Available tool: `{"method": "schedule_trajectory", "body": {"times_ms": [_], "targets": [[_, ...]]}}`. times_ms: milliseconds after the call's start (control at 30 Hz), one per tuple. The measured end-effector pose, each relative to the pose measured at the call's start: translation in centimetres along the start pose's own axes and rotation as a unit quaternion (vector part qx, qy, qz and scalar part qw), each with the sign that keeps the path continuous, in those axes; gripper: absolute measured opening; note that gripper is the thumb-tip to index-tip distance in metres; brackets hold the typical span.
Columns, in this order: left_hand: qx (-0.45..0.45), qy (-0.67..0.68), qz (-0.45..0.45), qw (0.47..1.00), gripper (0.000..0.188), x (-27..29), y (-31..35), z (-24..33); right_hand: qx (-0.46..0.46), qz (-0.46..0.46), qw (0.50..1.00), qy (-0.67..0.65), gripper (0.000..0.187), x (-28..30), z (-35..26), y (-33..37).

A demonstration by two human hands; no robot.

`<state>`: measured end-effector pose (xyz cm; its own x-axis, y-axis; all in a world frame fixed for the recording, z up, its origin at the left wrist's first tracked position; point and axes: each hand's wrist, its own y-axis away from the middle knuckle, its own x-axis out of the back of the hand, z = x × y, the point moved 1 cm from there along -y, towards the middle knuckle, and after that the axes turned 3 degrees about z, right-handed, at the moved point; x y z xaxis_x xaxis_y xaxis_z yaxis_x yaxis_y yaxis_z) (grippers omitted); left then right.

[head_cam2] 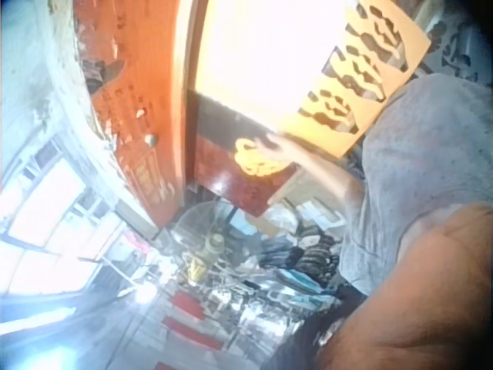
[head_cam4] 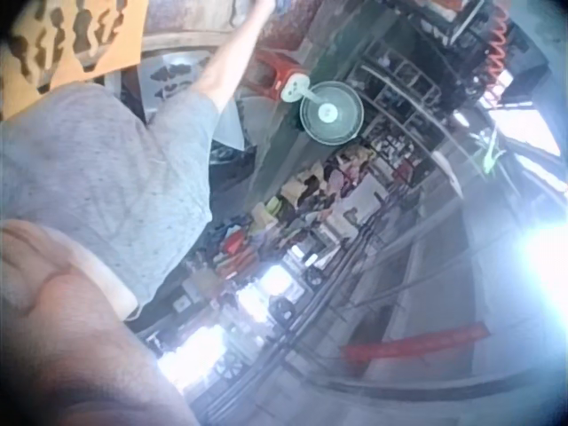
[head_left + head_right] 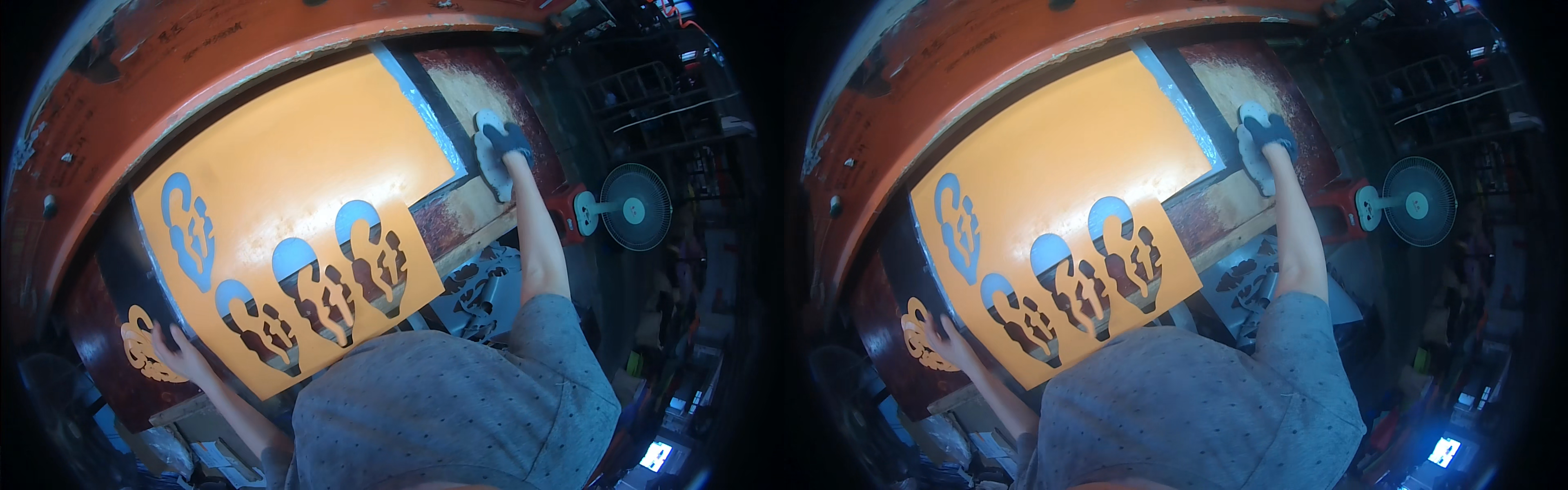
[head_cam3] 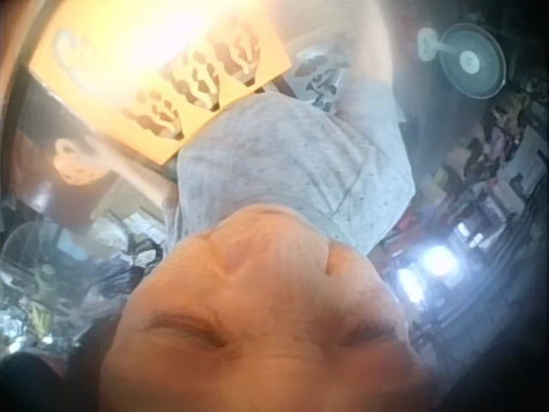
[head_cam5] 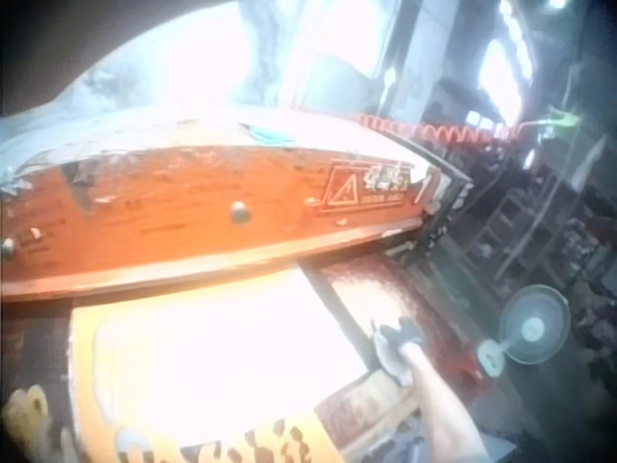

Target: The person retrieves a metal stencil and a white sheet, then uses a cutting tool to trace and cut shapes from the sheet. They place the cut pieces aside and later handle a yellow sheet, cutting additional shapes and arranging them on the work surface.

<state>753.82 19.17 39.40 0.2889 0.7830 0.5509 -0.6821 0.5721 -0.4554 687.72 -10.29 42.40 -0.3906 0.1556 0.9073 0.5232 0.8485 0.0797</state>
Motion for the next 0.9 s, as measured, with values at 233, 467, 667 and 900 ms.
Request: {"method": "schedule_trajectory", "body": {"times_ms": [233,467,667,900], "targets": [[0.222,0.191,-0.043,0.955,0.043,-0.5,10.2,1.8,-0.012,0.006,0.989,0.145,0.117,-3.9,1.7,-0.3],[0.207,0.204,-0.042,0.956,0.033,-0.8,11.1,1.4,0.161,0.015,0.986,0.034,0.088,-4.6,3.1,-0.8],[0.236,0.138,-0.088,0.958,0.035,0.0,12.8,2.3,0.044,-0.159,0.908,-0.386,0.073,-1.7,-0.6,3.0],[0.010,0.029,-0.135,0.990,0.038,1.4,11.0,0.8,0.237,-0.218,0.859,-0.397,0.067,-1.2,-15.4,17.5]]}}
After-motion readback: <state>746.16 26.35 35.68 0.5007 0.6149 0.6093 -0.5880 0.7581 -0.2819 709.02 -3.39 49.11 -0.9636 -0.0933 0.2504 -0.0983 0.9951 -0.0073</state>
